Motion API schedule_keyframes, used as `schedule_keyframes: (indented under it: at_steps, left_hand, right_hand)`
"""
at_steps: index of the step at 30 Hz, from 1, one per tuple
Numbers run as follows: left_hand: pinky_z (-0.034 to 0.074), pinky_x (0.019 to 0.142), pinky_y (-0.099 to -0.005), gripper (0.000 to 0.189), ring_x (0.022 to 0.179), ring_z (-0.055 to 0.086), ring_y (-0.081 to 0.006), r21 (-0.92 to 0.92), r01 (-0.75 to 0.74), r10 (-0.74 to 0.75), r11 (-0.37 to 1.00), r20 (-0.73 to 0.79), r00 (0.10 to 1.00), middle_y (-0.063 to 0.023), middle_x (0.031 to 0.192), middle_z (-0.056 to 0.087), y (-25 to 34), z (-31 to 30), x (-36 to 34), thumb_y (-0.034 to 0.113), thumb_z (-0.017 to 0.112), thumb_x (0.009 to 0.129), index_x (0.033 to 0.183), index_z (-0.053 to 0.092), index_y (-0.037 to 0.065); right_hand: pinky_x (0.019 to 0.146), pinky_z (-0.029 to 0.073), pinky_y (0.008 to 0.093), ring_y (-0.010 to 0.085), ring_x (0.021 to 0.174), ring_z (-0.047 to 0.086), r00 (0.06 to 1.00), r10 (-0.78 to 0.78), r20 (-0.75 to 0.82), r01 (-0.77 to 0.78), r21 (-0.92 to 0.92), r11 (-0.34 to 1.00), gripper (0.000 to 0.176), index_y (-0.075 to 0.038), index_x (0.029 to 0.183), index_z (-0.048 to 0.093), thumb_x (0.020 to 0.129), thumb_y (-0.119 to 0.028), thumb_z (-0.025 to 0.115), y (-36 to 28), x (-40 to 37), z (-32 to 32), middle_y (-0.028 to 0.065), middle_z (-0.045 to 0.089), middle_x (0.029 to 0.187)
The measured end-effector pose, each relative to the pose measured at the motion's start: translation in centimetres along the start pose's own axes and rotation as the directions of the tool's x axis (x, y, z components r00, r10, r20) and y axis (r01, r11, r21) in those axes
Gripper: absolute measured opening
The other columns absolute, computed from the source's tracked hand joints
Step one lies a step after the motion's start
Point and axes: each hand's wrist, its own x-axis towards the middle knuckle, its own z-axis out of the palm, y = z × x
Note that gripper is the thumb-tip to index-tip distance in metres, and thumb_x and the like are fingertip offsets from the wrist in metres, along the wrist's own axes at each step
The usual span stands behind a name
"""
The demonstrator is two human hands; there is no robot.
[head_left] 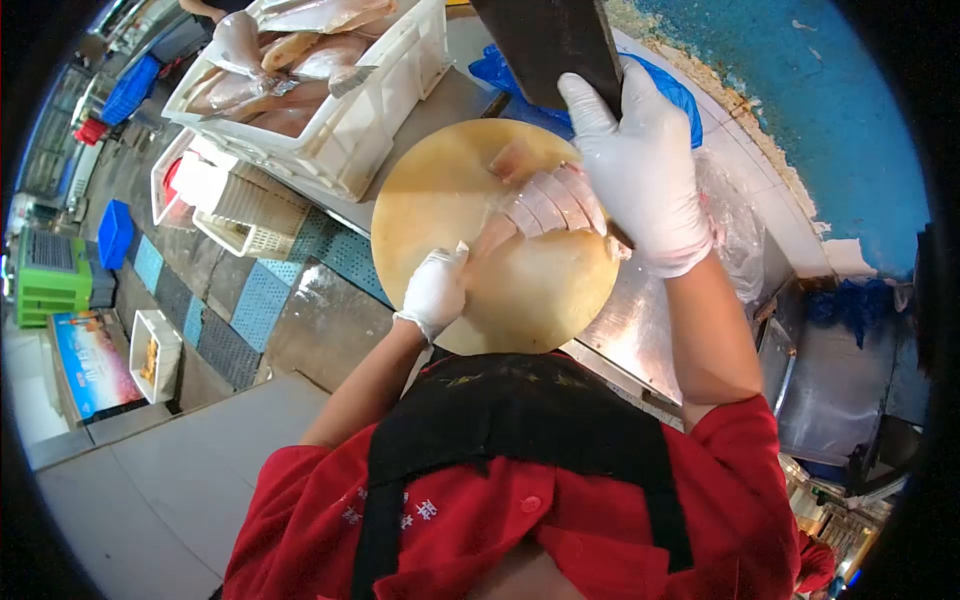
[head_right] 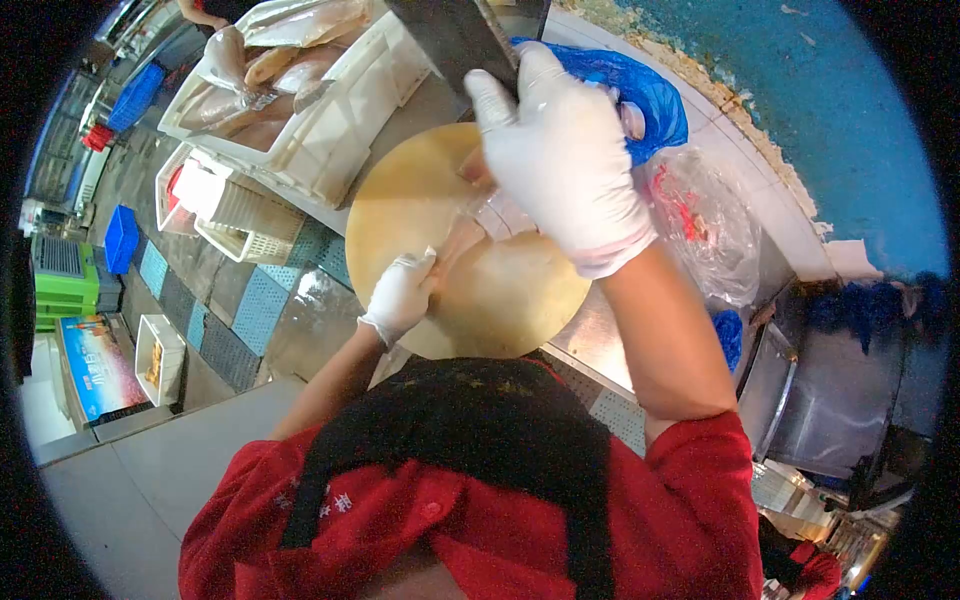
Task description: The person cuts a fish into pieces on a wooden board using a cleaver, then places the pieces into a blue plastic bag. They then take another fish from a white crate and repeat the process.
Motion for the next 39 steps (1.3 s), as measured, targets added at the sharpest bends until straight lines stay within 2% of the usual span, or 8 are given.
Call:
schedule_keyframes:
  at_steps: [5,7,19,22,24,29,36,39]
  left_hand:
    - [0.050,0.082,-0.0473,0.052,0.095,0.061,-0.0415,0.047,0.058,-0.063,0.997,0.112,0.992,-0.0249,0.100,0.063,0.9,-1.9,0.8,0.016,0.058,0.085,0.133,0.053,-0.002]
    - [0.050,0.083,-0.0467,0.052,0.096,0.062,-0.0408,0.026,0.117,-0.119,0.993,0.078,0.990,-0.0249,0.102,0.064,1.1,-2.7,-0.2,0.018,0.060,0.085,0.133,0.054,-0.001]
    - [0.051,0.083,-0.0451,0.041,0.096,0.064,-0.0348,0.022,0.230,-0.230,0.973,-0.026,0.973,-0.0178,0.095,0.069,2.9,-1.9,-2.8,0.029,0.074,0.075,0.107,0.067,0.004]
    - [0.051,0.081,-0.0452,0.029,0.094,0.063,-0.0362,-0.084,0.316,-0.312,0.945,0.055,0.948,-0.0179,0.092,0.069,2.7,-2.0,-2.4,0.029,0.073,0.076,0.094,0.071,0.005]
    - [0.051,0.081,-0.0454,0.024,0.094,0.063,-0.0372,-0.096,0.330,-0.332,0.939,-0.001,0.943,-0.0190,0.089,0.068,2.2,-1.5,-2.6,0.026,0.070,0.078,0.089,0.072,0.005]
    - [0.050,0.081,-0.0458,0.023,0.092,0.063,-0.0384,-0.128,0.286,-0.296,0.950,-0.064,0.953,-0.0211,0.091,0.068,1.1,-1.1,-2.8,0.023,0.067,0.079,0.090,0.072,0.004]
    - [0.053,0.079,-0.0465,0.023,0.085,0.066,-0.0402,-0.131,0.308,-0.319,0.942,-0.079,0.944,-0.0222,0.088,0.069,1.3,-0.7,-2.1,0.023,0.064,0.083,0.090,0.074,0.004]
    - [0.053,0.077,-0.0467,0.023,0.084,0.067,-0.0403,-0.105,0.394,-0.402,0.913,-0.064,0.914,-0.0227,0.088,0.069,1.8,-0.8,-2.2,0.024,0.064,0.083,0.089,0.075,0.005]
  right_hand:
    - [0.075,0.052,0.0487,0.0416,0.081,0.066,0.906,0.043,0.422,0.088,-0.286,0.954,0.036,0.003,0.101,0.062,0.092,-0.032,0.061,3.8,-9.4,5.7,0.0270,0.065,0.082]
    - [0.088,0.049,0.0506,0.0448,0.093,0.064,0.492,0.396,0.775,-0.206,-0.338,0.918,0.040,0.004,0.102,0.062,0.091,-0.034,0.057,5.3,-10.9,6.1,0.0307,0.064,0.089]
    - [0.060,0.052,0.0468,0.0393,0.064,0.065,0.993,0.009,0.114,-0.016,0.065,0.998,0.029,-0.001,0.094,0.060,0.092,-0.029,0.065,-2.1,-3.4,1.4,0.0200,0.063,0.066]
    - [0.068,0.051,0.0484,0.0400,0.072,0.065,0.884,0.003,0.467,0.111,-0.216,0.970,0.030,0.000,0.090,0.062,0.090,-0.029,0.065,1.8,-9.7,5.0,0.0220,0.063,0.072]
    - [0.078,0.049,0.0516,0.0444,0.084,0.064,0.566,0.262,0.781,-0.069,-0.272,0.960,0.033,0.001,0.088,0.063,0.089,-0.032,0.062,4.0,-12.8,6.7,0.0261,0.064,0.081]
    - [0.079,0.050,0.0537,0.0418,0.082,0.066,0.598,0.263,0.757,-0.096,-0.258,0.961,0.025,-0.003,0.085,0.063,0.090,-0.026,0.058,3.4,-9.3,4.4,0.0239,0.066,0.080]
    - [0.067,0.053,0.0498,0.0398,0.068,0.066,0.930,-0.045,0.365,0.101,-0.134,0.986,0.027,-0.003,0.085,0.059,0.093,-0.029,0.060,-2.0,-8.0,3.4,0.0191,0.062,0.065]
    - [0.067,0.053,0.0505,0.0405,0.071,0.067,0.567,0.128,0.814,0.075,-0.206,0.976,0.028,-0.002,0.089,0.058,0.095,-0.029,0.056,4.2,-15.9,8.6,0.0218,0.065,0.071]
